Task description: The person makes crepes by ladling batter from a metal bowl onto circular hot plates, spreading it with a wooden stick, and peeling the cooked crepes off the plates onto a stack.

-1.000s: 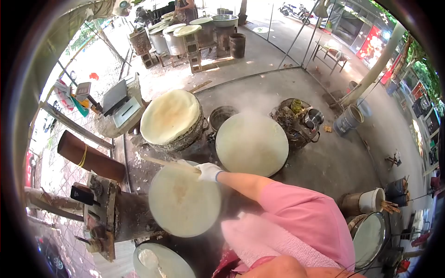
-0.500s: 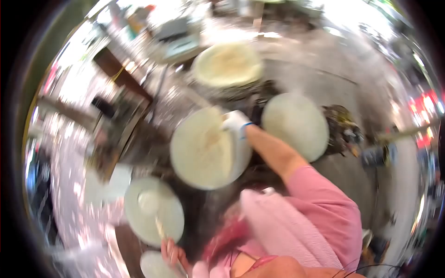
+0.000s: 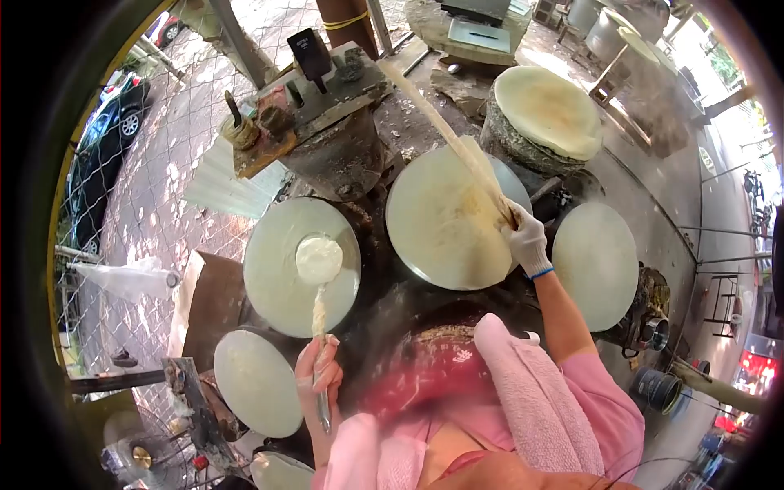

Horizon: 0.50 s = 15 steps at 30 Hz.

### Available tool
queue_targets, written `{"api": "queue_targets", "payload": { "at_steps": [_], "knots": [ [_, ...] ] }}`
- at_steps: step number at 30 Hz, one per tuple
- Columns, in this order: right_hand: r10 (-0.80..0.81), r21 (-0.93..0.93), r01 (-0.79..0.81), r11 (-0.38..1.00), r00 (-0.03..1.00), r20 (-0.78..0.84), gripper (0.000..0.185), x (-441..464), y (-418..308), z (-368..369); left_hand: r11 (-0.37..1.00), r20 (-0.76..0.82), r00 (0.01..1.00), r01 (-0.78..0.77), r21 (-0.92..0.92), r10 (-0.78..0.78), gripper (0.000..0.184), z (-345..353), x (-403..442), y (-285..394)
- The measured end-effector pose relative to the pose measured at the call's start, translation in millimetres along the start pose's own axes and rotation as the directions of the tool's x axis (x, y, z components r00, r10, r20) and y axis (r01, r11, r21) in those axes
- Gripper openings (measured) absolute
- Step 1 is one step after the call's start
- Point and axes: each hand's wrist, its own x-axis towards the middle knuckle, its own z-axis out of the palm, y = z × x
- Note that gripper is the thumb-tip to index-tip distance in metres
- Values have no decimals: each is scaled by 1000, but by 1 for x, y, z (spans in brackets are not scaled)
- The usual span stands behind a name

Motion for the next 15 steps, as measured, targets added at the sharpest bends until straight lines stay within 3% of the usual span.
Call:
{"api": "queue_targets", "payload": {
  "at_steps": [5,8,9,10,12,14,15],
  "knots": [
    [-89,98,94,991,995,-55,45,-10,-53,7,990,-127,991,-30,137,48,32,9,-3,2],
    [-13,425,5,905,1000,15,44,-5,-100,2,976,-140,987,-43,214,75,33,9,-7,6],
    [12,449,-34,893,999,52,47,1,-116,-6,974,-147,987,-37,225,71,33,8,-10,8],
    [63,332,-73,941,997,42,42,9,-135,-20,971,-151,986,-30,236,67,33,6,-12,11],
    [88,464,-79,882,996,1,33,35,-153,-39,966,-180,981,-28,257,77,33,4,-16,16],
    [255,522,-277,807,960,115,29,66,-178,-68,961,-216,971,-40,273,102,33,5,-20,16],
    [242,497,-300,814,954,178,31,85,-176,-84,964,-215,972,-38,262,97,31,5,-21,17]
  ]
}}
